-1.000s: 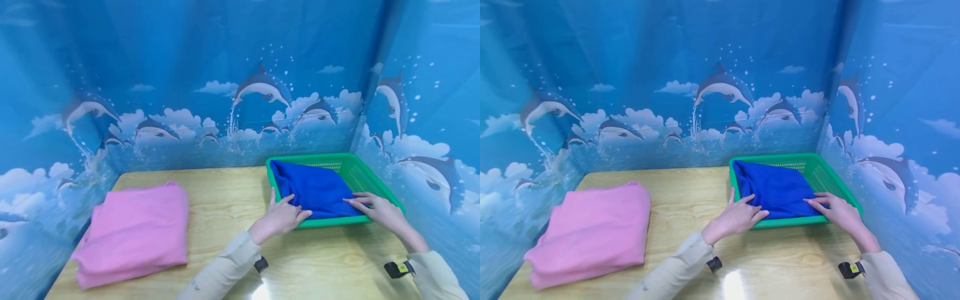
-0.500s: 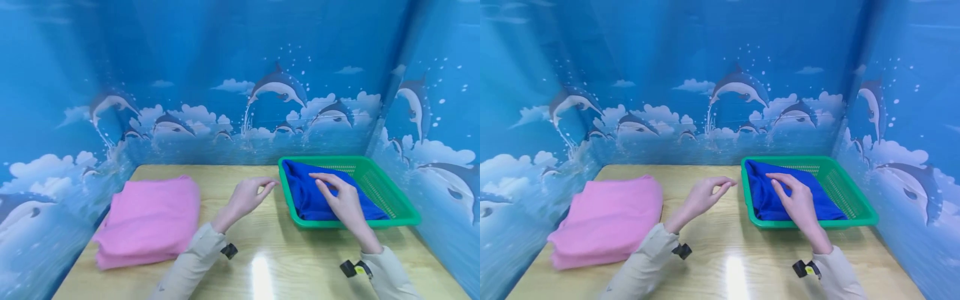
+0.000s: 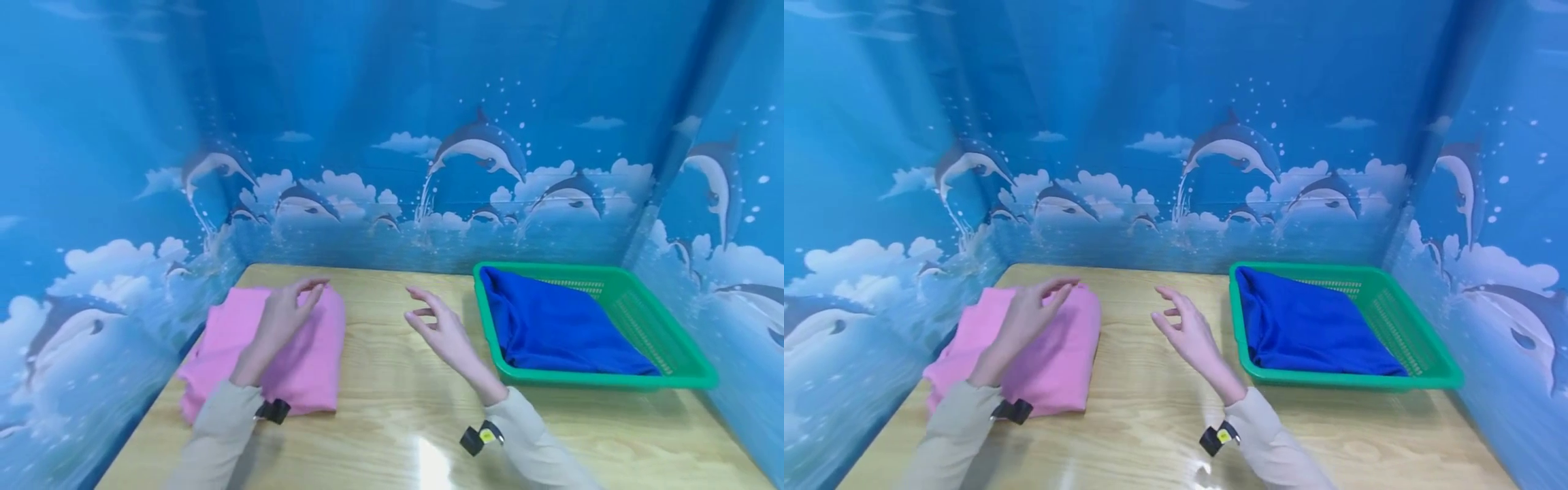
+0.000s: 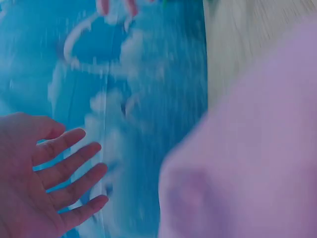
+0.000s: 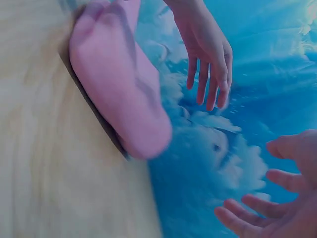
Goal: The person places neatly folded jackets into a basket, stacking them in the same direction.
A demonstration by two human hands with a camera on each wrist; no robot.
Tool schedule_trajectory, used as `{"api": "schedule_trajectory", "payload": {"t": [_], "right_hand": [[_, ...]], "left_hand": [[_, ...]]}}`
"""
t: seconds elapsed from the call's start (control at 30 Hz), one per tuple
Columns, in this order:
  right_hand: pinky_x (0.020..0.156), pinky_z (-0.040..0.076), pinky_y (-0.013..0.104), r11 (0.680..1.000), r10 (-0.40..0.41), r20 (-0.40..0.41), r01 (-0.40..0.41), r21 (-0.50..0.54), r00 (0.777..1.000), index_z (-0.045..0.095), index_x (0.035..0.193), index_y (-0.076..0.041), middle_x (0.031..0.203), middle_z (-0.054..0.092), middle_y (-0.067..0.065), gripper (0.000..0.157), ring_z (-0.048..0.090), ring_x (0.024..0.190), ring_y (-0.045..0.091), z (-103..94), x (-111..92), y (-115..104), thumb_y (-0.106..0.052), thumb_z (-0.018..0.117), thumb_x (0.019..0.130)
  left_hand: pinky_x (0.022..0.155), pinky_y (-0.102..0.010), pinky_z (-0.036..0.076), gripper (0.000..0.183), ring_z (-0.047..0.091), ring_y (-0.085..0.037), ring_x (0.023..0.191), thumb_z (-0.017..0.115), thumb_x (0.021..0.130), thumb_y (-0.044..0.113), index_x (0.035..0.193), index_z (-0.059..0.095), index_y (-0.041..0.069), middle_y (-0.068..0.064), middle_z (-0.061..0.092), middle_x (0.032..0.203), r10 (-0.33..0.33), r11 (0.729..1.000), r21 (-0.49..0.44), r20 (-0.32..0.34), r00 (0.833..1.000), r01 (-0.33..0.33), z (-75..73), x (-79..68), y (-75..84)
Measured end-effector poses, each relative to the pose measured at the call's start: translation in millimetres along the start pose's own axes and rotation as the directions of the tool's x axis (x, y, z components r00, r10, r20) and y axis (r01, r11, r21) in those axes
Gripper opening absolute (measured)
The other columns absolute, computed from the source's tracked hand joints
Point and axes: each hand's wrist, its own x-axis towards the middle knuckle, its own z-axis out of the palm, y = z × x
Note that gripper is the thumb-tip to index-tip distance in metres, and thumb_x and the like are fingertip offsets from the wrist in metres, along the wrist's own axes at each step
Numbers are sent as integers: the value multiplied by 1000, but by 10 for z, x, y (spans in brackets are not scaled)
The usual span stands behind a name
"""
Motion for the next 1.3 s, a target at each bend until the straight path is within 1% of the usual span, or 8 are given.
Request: {"api": "schedule_trajectory", "payload": {"t": [0.27, 0.43, 0.53, 0.73, 0.83, 0.97, 1.07, 1.3], "right_hand": [[76, 53, 36, 996, 69, 127, -75, 45, 989, 36, 142, -19, 137, 44, 17, 57, 58, 106, 30, 593, 138, 90, -32, 57, 91], [78, 53, 39, 988, 124, 224, -142, 66, 967, 32, 143, -18, 137, 41, 22, 61, 57, 108, 34, 881, 188, 84, -33, 58, 90], [85, 50, 42, 980, 167, 270, -190, 61, 948, 31, 144, -20, 137, 41, 23, 64, 53, 113, 36, 1025, 210, 66, -34, 60, 88], [100, 36, 49, 981, 186, 335, -192, -17, 924, 22, 147, -19, 141, 38, 20, 75, 43, 124, 35, 1211, 214, 19, -39, 61, 86], [99, 39, 47, 982, 182, 339, -190, -12, 923, 19, 148, -21, 142, 37, 19, 79, 44, 123, 34, 1281, 218, 19, -37, 64, 84], [82, 51, 37, 970, 191, 341, -231, 81, 921, 19, 148, -22, 138, 41, 22, 83, 56, 106, 29, 1356, 242, 32, -30, 69, 82], [67, 54, 31, 956, 194, 344, -255, 142, 919, 20, 147, -22, 135, 43, 24, 84, 59, 93, 22, 1394, 259, 35, -25, 70, 81], [71, 53, 30, 963, 190, 336, -241, 116, 922, 20, 148, -21, 135, 43, 22, 83, 58, 98, 23, 1403, 267, 2, -23, 70, 81]], "left_hand": [[91, -56, 39, 43, 53, -42, 106, 52, 93, 33, 128, 54, 8, -20, 56, 124, -95, 985, 138, -84, 992, 106, -433, -293, -633], [92, -62, 33, 62, 40, -50, 115, 55, 92, 35, 136, 37, -4, -33, 42, 130, -229, 955, 194, -8, 973, 226, -646, -512, -917], [93, -64, 32, 80, 34, -55, 118, 52, 91, 44, 141, 21, -9, -38, 33, 133, -347, 927, 194, 112, 931, 322, -739, -618, -1045], [95, -63, 31, 92, 24, -57, 122, 43, 91, 53, 142, 3, -12, -42, 18, 137, -498, 864, 125, 348, 794, 488, -830, -745, -1237], [96, -61, 32, 91, 22, -56, 125, 43, 92, 53, 144, -2, -7, -40, 13, 141, -515, 836, 39, 398, 759, 547, -843, -787, -1326], [97, -61, 31, 90, 17, -54, 128, 47, 91, 50, 146, -6, 3, -36, 6, 145, -510, 800, -76, 435, 742, 595, -877, -829, -1432], [97, -63, 29, 89, 11, -54, 130, 48, 91, 50, 147, -6, 7, -34, 3, 146, -511, 792, -86, 449, 733, 605, -913, -851, -1486], [97, -63, 30, 89, 15, -54, 129, 50, 90, 50, 147, 2, 3, -35, 9, 145, -511, 813, -52, 415, 753, 580, -943, -869, -1533]]}}
